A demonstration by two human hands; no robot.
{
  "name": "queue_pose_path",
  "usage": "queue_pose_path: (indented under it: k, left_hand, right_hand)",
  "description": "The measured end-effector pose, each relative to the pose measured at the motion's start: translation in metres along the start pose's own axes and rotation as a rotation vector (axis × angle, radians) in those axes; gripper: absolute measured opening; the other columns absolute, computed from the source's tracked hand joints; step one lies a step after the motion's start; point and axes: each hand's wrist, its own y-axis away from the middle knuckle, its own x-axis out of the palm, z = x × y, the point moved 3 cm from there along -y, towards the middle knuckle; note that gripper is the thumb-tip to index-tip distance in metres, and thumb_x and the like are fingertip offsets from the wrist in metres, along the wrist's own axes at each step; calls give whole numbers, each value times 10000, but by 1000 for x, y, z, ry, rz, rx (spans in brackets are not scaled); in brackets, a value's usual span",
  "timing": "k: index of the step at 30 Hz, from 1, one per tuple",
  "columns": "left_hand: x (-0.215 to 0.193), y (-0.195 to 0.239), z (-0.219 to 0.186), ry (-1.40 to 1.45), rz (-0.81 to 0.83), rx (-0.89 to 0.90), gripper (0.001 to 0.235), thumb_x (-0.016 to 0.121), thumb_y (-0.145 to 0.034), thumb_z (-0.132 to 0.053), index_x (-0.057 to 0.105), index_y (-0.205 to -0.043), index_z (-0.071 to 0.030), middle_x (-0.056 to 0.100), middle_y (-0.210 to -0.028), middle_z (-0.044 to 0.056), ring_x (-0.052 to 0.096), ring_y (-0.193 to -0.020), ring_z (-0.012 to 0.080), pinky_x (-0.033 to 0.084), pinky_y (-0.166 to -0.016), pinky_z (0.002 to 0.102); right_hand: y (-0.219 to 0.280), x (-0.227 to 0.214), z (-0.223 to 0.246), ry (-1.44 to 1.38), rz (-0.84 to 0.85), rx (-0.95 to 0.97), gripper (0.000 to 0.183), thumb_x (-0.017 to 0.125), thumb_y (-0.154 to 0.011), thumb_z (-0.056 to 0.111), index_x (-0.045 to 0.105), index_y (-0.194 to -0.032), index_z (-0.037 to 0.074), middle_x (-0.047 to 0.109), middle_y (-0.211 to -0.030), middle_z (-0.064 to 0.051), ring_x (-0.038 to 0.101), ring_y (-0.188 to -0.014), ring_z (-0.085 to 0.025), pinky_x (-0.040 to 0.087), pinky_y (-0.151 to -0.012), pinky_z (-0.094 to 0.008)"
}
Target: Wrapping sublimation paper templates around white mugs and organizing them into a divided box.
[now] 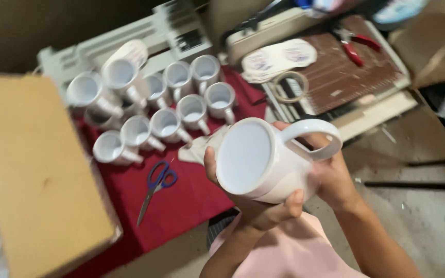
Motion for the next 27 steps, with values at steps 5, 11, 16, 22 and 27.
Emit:
queue_pose_path:
  k: [5,11,16,22,27]
  left_hand:
    - [49,-17,11,137,172,-163,1359,903,-813,-389,-161,-1626,-155,437,-1547,221,530,-1385,329,434,-1215,510]
    - [128,-41,50,322,286,-343,1366,923,-785,-455,-62,-1670,-119,500,-1510,197,574,-1368,304,475,-1164,463]
    - [220,-33,128,484,377,-644,1195,921,-722,-457,237,-1608,-39,532,-1418,185,592,-1260,297,532,-1055,431]
    - [346,-24,202,701,270,-789,1005,906,-776,-406,331,-1511,-35,521,-1368,152,581,-1239,268,536,-1057,420]
    - [442,-6,265,463,452,-952,989,858,-782,-370,309,-1542,-58,528,-1387,127,544,-1277,247,469,-1075,409]
  right_hand:
    - [31,-56,-13,197,-314,-147,641,613,-966,351,504,-1434,-73,554,-1495,-207,546,-1336,-268,412,-1148,-423]
    - [46,-134,26,30,-511,-228,576,520,-1067,432,519,-1394,-42,596,-1397,-179,557,-1312,-272,418,-1156,-414]
    - [64,-221,86,281,-482,-160,791,571,-1023,624,500,-1443,-43,578,-1429,-151,540,-1353,-260,425,-1176,-398]
    - [84,-336,110,213,-534,-127,1292,962,-686,335,58,-1592,158,373,-1562,-80,400,-1429,-237,381,-1135,-425]
    - [105,-461,122,272,-638,-72,1006,850,-758,193,304,-1593,72,469,-1506,-122,471,-1406,-244,392,-1153,-406]
